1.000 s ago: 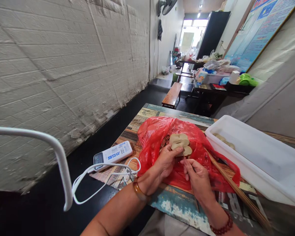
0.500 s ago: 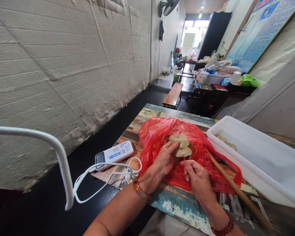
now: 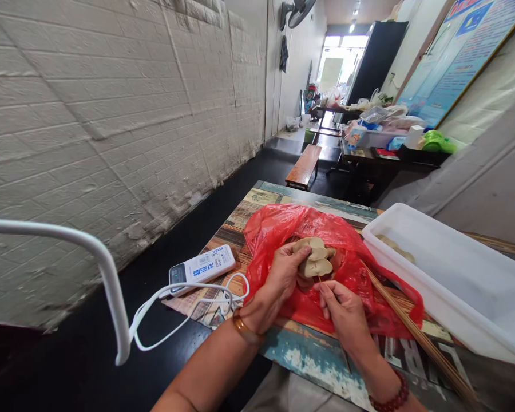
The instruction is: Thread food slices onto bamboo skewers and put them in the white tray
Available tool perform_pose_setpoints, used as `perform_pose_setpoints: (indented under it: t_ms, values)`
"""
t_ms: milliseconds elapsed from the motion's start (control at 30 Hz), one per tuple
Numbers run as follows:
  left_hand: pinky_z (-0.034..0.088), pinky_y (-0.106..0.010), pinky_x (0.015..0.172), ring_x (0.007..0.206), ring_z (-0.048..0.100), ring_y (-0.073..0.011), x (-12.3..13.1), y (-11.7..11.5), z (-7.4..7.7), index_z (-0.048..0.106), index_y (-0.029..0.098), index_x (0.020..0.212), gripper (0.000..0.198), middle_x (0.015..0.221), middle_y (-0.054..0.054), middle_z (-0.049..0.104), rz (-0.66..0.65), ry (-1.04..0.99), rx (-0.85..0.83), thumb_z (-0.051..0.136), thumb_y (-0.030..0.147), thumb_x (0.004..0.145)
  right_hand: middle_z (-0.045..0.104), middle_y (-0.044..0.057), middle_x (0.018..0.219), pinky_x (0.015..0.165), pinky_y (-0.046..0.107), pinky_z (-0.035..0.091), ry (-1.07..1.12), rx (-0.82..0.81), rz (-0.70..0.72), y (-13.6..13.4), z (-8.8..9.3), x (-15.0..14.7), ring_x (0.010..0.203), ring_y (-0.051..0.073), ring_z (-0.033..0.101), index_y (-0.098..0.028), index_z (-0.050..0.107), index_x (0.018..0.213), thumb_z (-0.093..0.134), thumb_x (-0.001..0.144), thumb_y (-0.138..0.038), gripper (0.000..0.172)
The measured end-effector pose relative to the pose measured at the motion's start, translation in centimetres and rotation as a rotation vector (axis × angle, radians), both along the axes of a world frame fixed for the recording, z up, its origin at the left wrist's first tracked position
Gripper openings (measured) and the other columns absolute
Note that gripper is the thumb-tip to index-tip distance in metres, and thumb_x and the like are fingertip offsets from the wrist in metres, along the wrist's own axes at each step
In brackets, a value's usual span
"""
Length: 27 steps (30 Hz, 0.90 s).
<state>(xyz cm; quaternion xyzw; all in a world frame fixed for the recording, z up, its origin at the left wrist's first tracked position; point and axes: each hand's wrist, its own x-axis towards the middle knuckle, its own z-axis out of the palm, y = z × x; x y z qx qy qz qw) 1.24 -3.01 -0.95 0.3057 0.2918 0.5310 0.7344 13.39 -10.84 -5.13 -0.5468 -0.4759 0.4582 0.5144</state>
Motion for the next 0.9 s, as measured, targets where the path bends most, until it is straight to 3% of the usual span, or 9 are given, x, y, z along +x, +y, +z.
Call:
perform_pose_setpoints:
  t_ms: [200,333,900]
  values:
    - [0.051,-0.029,0.068,0.075,0.064,-0.0180,-0.4,-0.1,0.7,0.066,0.013,0.101,0.040,0.091,-0.008,0.069,-0.018,-0.025,0.050,0.076,0.028,0.065,0.049,-0.005,0.057,0.044,0.021,0.032,0.010,0.007,0.008,0.0,-0.1,0.1,0.043,0.008,0.044,-0.018,0.063,0.083,0.056,0.085,-0.044,0.027]
    - [0.050,-0.028,0.065,0.069,0.064,-0.0171,-0.7,-0.1,1.1,0.068,0.010,0.093,0.037,0.084,-0.009,0.070,-0.079,-0.016,0.021,0.077,0.030,0.064,0.048,-0.005,0.056,0.043,0.021,0.030,0.004,0.009,0.015,-0.1,0.1,0.0,0.042,0.008,0.042,-0.017,0.063,0.080,0.056,0.085,-0.045,0.029]
    - [0.044,-0.025,0.053,0.055,0.059,-0.0141,0.1,-0.4,0.1,0.070,0.009,0.089,0.044,0.071,-0.007,0.067,-0.052,0.113,0.022,0.078,0.040,0.059,0.050,-0.005,0.056,0.042,0.021,0.031,0.003,0.006,-0.001,0.0,0.4,0.0,0.042,0.008,0.044,-0.018,0.063,0.081,0.057,0.083,-0.047,0.031]
